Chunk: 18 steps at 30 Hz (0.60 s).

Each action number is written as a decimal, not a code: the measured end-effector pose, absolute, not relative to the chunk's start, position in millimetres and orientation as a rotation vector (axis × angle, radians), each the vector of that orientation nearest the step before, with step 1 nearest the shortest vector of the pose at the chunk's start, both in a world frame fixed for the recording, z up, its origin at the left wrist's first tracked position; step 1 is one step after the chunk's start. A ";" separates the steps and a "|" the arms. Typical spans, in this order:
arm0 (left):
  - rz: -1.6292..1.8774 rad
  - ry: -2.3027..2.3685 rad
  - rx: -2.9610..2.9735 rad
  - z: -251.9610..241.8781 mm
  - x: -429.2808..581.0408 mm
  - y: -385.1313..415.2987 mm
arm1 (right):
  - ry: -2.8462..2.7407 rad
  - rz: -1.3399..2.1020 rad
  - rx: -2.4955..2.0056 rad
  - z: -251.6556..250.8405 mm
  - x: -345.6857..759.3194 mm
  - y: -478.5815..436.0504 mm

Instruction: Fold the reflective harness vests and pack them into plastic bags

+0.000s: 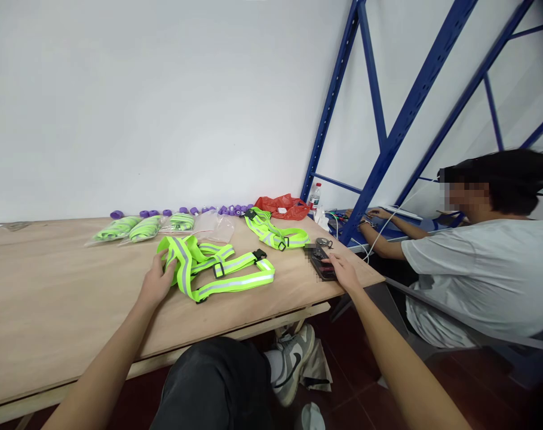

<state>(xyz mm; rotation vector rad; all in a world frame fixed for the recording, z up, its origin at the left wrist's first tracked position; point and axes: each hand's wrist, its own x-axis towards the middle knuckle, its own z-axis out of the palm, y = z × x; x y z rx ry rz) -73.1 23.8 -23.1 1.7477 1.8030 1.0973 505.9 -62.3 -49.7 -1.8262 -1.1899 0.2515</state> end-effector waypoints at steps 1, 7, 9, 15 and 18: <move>1.097 1.800 1.748 -23.0 -73.0 23.9 | -1.197 0.252 -1.825 -49.7 505.6 -62.5; 1.099 1.786 1.745 -21.5 -72.4 22.7 | -1.227 0.234 -1.798 -49.0 506.5 -63.4; 1.108 1.780 1.749 -20.7 -72.1 21.6 | -1.226 0.225 -1.792 -49.0 506.7 -63.8; 1.140 1.769 1.743 -20.1 -71.5 20.5 | -1.212 0.202 -1.787 -48.8 503.7 -66.0; 1.129 1.770 1.742 -20.4 -71.8 20.7 | -1.194 0.196 -1.801 -48.8 502.8 -66.5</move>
